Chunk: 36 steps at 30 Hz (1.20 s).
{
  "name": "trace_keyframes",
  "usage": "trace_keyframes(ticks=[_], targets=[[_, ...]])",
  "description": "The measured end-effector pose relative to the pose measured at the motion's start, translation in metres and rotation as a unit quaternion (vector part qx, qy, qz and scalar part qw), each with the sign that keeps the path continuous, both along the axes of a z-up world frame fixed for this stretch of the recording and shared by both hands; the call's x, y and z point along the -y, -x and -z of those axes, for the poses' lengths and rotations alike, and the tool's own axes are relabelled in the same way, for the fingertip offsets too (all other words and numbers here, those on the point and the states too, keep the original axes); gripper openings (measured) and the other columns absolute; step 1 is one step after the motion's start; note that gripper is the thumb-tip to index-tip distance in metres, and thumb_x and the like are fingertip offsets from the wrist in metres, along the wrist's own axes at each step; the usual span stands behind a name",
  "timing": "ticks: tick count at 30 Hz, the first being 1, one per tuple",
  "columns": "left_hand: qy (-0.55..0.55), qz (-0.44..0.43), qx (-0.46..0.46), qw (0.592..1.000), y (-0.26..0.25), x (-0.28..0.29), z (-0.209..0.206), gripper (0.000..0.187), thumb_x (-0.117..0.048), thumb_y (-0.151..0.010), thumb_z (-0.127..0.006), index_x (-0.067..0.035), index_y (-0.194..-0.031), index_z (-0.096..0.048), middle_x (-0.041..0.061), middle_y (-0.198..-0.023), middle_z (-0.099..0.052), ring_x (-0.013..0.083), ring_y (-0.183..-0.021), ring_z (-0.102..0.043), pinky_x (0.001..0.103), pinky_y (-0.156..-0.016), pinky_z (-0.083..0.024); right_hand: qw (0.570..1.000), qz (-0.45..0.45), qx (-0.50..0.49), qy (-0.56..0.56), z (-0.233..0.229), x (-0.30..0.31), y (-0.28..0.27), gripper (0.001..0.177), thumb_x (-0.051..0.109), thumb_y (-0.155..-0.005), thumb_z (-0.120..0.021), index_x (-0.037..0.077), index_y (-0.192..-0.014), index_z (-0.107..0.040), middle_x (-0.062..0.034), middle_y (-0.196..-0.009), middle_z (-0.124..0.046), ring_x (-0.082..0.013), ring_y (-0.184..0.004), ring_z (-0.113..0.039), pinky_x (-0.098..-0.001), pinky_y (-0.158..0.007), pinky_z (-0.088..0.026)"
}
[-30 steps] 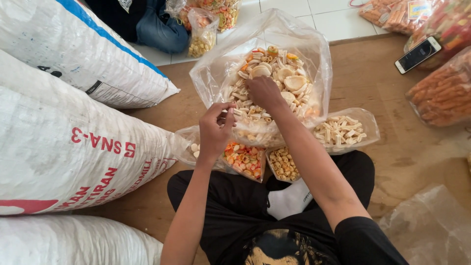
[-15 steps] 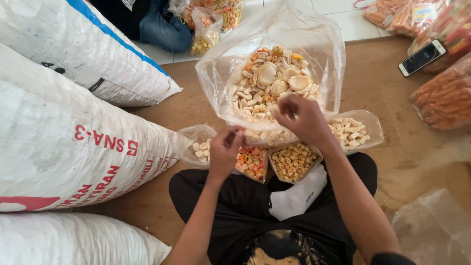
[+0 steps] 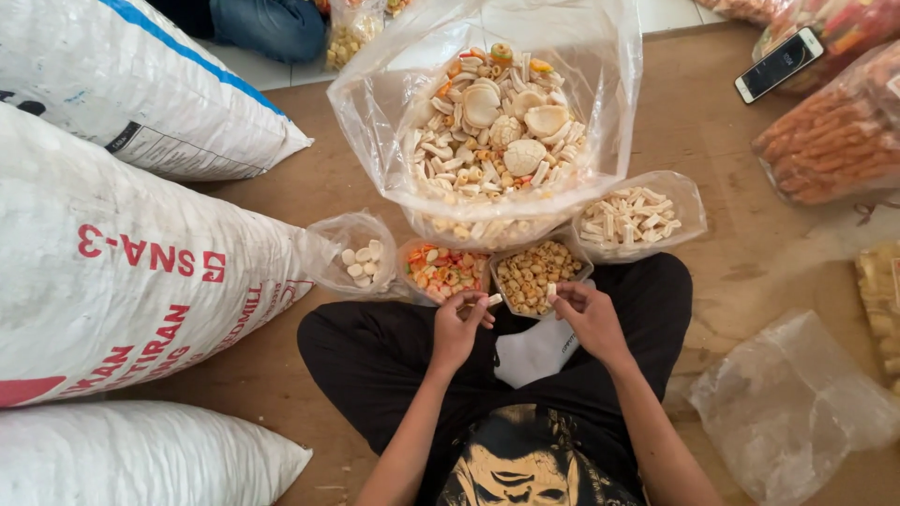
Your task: The person sits on the floor and sorts mixed snack items from a large plastic bag into smaller clear bags by type. They pick individual pieces, separate them, and place them into designated bags containing similar snack shapes.
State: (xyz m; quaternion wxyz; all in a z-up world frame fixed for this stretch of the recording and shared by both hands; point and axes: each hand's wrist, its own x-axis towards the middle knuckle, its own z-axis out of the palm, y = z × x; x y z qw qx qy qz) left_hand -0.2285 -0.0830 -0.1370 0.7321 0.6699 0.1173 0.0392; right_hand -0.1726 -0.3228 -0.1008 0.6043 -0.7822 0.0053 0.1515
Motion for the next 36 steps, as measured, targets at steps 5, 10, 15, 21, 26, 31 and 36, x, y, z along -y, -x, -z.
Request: trace_keyframes(ticks=[5, 10, 15, 21, 26, 31, 36], targets=[[0.006, -0.011, -0.009, 1.000, -0.005, -0.004, 0.002, 0.026, -0.020, -0.099, -0.071, 0.003, -0.112, -0.070, 0.020, -0.070, -0.074, 0.0237, -0.062, -0.076, 0.031, -0.065, -0.061, 1.000, 0.001, 0.000, -0.010, -0.001, -0.016, -0.006, 0.032, 0.013, -0.093, -0.076, -0.003, -0.120, -0.073, -0.0179, -0.095, -0.077, -0.0199, -0.076, -0.071, -0.0356, -0.072, -0.057], [0.010, 0.014, -0.019, 1.000, -0.013, 0.008, -0.014, 0.026, -0.021, -0.099, -0.069, 0.001, -0.114, -0.070, 0.017, -0.074, -0.074, 0.0201, -0.064, -0.075, 0.028, -0.066, -0.058, 0.999, 0.002, -0.002, -0.038, -0.003, -0.022, -0.008, 0.031, 0.009, -0.093, -0.073, -0.004, -0.121, -0.072, -0.0171, -0.093, -0.075, -0.0203, -0.074, -0.069, -0.0365, -0.071, -0.057], [0.001, 0.033, -0.008, 0.999, -0.026, 0.030, -0.035, 0.023, -0.018, -0.099, -0.071, 0.002, -0.111, -0.071, 0.019, -0.083, -0.074, 0.0229, -0.069, -0.076, 0.034, -0.073, -0.060, 0.999, 0.022, 0.007, -0.029, -0.014, -0.015, -0.012, 0.030, 0.012, -0.092, -0.074, -0.003, -0.118, -0.074, -0.0139, -0.092, -0.075, -0.0168, -0.072, -0.067, -0.0345, -0.071, -0.057], [0.014, 0.065, -0.013, 0.998, -0.049, 0.060, -0.040, 0.024, -0.018, -0.098, -0.072, 0.002, -0.111, -0.070, 0.017, -0.090, -0.073, 0.0196, -0.072, -0.075, 0.032, -0.072, -0.061, 0.998, 0.060, 0.023, -0.021, -0.011, 0.018, -0.023, 0.027, 0.014, -0.093, -0.074, -0.001, -0.115, -0.074, -0.0107, -0.082, -0.072, -0.0152, -0.067, -0.066, -0.0304, -0.064, -0.053], [0.008, 0.076, -0.020, 0.997, -0.059, 0.080, -0.037, 0.022, -0.016, -0.096, -0.073, 0.001, -0.110, -0.070, 0.017, -0.095, -0.073, 0.0215, -0.079, -0.076, 0.033, -0.076, -0.062, 0.996, 0.081, 0.033, -0.017, -0.014, 0.035, -0.025, 0.023, 0.016, -0.095, -0.073, 0.002, -0.113, -0.075, -0.0087, -0.071, -0.068, -0.0121, -0.061, -0.058, -0.0275, -0.058, -0.047], [-0.018, 0.099, -0.006, 0.995, -0.078, 0.104, -0.050, 0.020, -0.012, -0.095, -0.075, 0.002, -0.108, -0.070, 0.016, -0.094, -0.074, 0.0221, -0.082, -0.077, 0.033, -0.078, -0.063, 0.992, 0.106, 0.064, 0.002, 0.001, 0.054, -0.041, 0.025, 0.019, -0.093, -0.077, 0.002, -0.112, -0.075, -0.0088, -0.072, -0.070, -0.0126, -0.063, -0.063, -0.0277, -0.060, -0.050], [-0.055, 0.097, 0.062, 0.992, -0.104, 0.136, -0.065, 0.023, -0.012, -0.092, -0.076, 0.001, -0.110, -0.072, 0.022, -0.107, -0.074, 0.0325, -0.102, -0.074, 0.038, -0.084, -0.064, 0.978, 0.170, 0.105, 0.057, 0.019, 0.076, -0.078, 0.031, 0.023, -0.091, -0.080, 0.007, -0.117, -0.075, -0.0098, -0.086, -0.075, -0.0151, -0.064, -0.068, -0.0297, -0.065, -0.053]])
